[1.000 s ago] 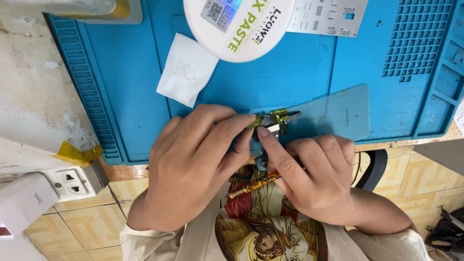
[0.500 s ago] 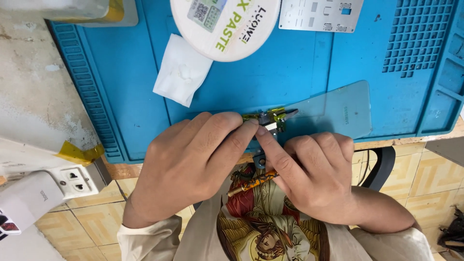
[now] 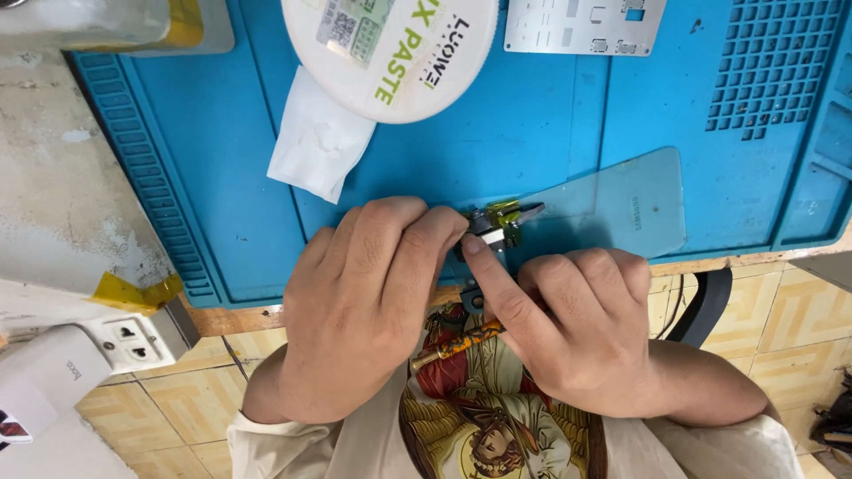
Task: Cleaning and preparing a mobile phone camera module and its housing for assembly using a precision tool.
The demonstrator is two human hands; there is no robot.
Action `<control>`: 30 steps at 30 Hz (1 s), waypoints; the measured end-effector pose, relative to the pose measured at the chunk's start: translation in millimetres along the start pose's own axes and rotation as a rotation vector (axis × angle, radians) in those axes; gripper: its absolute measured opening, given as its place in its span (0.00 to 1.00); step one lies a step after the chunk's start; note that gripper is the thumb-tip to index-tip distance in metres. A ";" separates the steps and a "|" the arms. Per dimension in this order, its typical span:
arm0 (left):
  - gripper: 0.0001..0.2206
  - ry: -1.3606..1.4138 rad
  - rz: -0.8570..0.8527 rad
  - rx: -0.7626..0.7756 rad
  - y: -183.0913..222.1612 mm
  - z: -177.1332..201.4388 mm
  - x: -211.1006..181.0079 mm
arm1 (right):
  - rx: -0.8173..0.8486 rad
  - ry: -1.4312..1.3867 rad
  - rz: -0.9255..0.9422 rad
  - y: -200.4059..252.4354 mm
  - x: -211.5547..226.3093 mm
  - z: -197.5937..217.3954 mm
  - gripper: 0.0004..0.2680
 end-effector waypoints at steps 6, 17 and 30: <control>0.05 0.050 0.045 -0.054 -0.7 0.4 -0.8 | -0.061 -0.004 -0.046 4.0 3.1 -4.0 0.11; 0.03 0.044 0.058 -0.030 3.0 -1.7 1.9 | -0.053 -0.031 -0.098 0.6 7.3 -3.7 0.10; 0.06 0.062 0.173 -0.053 0.9 -4.0 -0.9 | 0.039 -0.055 -0.070 0.1 4.8 -0.1 0.10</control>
Point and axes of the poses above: each hand's wrist, its own y-axis away from the middle knuckle, its own z-axis out of the back of the hand, x = y × z, the point moved 3 cm from there along -y, towards the middle knuckle, and after that the axes turned 5 degrees about y, right-handed, at the moved point
